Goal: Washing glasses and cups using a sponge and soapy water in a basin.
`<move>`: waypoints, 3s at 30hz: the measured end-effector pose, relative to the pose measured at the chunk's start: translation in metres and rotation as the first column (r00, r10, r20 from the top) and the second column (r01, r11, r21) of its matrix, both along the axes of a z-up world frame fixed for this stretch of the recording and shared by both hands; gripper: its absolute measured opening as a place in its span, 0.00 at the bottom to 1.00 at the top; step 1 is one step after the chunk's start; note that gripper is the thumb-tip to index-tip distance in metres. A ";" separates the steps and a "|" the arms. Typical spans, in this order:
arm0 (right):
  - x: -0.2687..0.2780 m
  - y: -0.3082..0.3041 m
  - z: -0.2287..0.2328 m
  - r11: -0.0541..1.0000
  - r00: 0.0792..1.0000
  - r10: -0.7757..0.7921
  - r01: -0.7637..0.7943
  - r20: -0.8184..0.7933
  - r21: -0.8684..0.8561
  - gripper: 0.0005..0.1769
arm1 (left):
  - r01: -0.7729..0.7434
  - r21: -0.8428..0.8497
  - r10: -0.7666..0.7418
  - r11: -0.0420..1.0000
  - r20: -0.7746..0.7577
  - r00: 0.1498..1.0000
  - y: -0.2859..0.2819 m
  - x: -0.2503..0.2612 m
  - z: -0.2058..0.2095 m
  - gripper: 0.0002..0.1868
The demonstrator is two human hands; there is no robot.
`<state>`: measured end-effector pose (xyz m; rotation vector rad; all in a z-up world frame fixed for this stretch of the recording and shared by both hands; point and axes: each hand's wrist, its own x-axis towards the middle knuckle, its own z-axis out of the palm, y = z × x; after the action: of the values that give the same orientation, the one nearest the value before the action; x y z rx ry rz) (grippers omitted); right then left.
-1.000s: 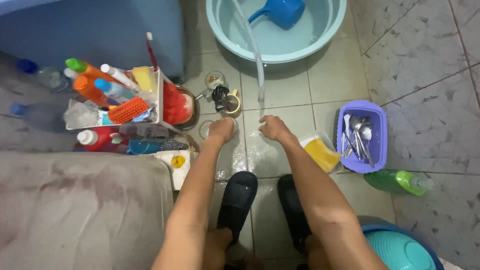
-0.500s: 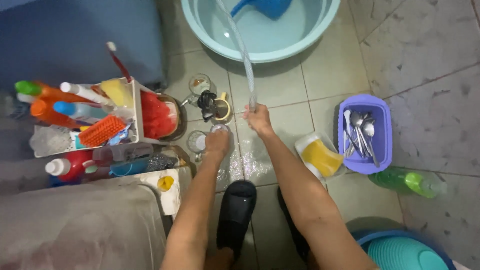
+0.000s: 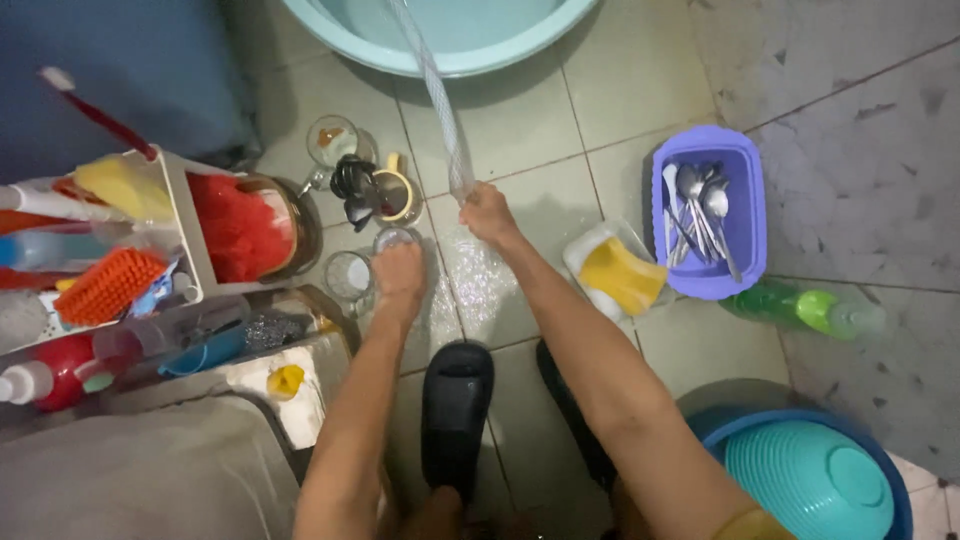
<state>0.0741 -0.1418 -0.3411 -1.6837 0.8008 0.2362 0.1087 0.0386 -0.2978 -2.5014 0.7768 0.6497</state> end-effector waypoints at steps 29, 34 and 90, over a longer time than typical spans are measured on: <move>-0.035 -0.049 0.076 0.972 0.984 0.161 -0.172 0.081 0.158 0.30 | -0.764 -0.617 0.104 0.189 -0.761 0.640 -0.051 0.013 0.081 0.11; -0.032 -0.030 0.106 0.851 1.000 -0.012 0.015 -0.010 0.525 0.26 | -0.811 -0.584 0.153 0.033 -0.799 0.581 -0.058 0.018 0.062 0.12; -0.239 -0.072 0.093 -0.042 0.805 0.253 -0.545 -0.537 -0.837 0.29 | -0.979 0.068 -0.195 -0.192 -0.980 -0.030 -0.090 -0.071 0.106 0.36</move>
<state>-0.1649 -0.2138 -0.2483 -3.3684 0.5403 0.3275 0.0378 -0.0519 -0.1915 -3.2950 -0.6922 3.2752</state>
